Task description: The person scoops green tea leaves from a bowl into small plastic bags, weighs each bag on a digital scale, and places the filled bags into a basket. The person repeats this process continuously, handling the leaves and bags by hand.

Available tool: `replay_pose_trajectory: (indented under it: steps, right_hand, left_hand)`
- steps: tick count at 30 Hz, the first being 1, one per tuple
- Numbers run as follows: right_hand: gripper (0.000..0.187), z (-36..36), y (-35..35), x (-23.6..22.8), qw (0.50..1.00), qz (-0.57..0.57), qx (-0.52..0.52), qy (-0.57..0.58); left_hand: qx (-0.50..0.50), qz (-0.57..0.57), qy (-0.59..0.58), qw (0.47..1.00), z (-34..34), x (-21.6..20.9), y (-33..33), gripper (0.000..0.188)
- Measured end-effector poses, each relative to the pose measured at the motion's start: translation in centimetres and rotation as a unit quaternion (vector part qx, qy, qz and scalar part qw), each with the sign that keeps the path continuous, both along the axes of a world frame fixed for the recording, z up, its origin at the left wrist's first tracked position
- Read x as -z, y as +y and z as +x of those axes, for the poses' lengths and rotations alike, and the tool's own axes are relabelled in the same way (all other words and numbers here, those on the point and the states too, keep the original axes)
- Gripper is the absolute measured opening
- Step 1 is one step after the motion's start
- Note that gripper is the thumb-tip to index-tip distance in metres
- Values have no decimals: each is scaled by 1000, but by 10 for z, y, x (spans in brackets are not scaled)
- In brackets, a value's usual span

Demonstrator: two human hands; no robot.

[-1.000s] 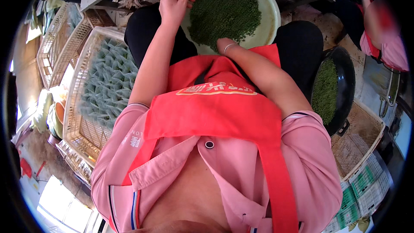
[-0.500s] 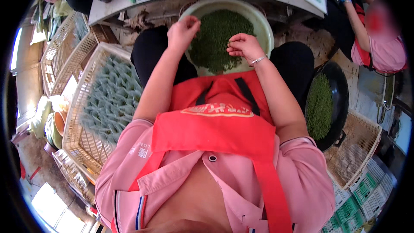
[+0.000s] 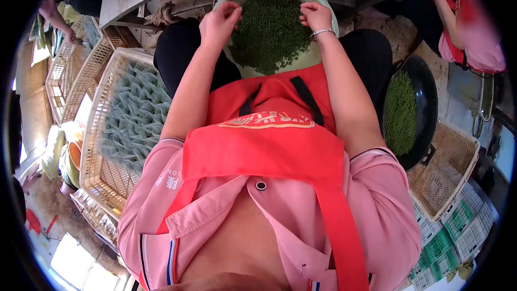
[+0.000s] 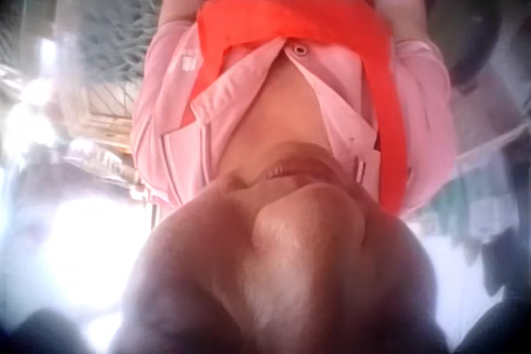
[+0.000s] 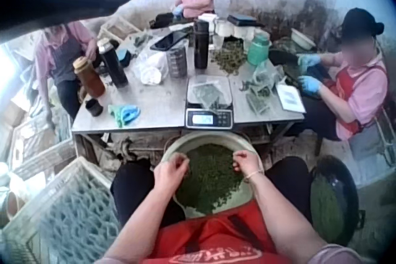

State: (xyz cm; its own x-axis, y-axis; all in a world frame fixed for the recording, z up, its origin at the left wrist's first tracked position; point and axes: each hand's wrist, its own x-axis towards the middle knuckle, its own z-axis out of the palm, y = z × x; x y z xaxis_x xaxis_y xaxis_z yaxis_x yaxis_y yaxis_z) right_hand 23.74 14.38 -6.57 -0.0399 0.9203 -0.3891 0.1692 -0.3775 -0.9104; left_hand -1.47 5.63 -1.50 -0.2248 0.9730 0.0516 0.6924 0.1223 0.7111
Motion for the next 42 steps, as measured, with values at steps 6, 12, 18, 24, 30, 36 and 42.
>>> replay_pose_trajectory:
  steps: [6,12,18,24,30,36,42]
  right_hand:
    - [11,10,0,100,958,-12,-126,-256]
    - [18,-20,-5,108,877,117,-211,-416]
    - [17,-23,-11,67,952,-42,-204,-225]
    - [16,-36,-42,-29,900,195,-316,-229]
    - [16,-37,-63,-61,868,243,-354,-250]
    - [12,-23,-56,-60,956,24,-294,-6]
    - [11,-17,-49,-66,966,-31,-251,57]
  left_hand:
    - [16,-10,6,1000,6,1,5,22]
    - [35,-17,39,998,9,5,2,21]
    - [94,-3,44,995,13,16,-2,21]
    - [252,68,124,957,42,17,-11,42]
    - [291,21,154,944,43,15,-20,26]
    - [305,-67,0,950,45,-10,-23,26]
    - [269,-146,-213,928,46,-3,-20,27]
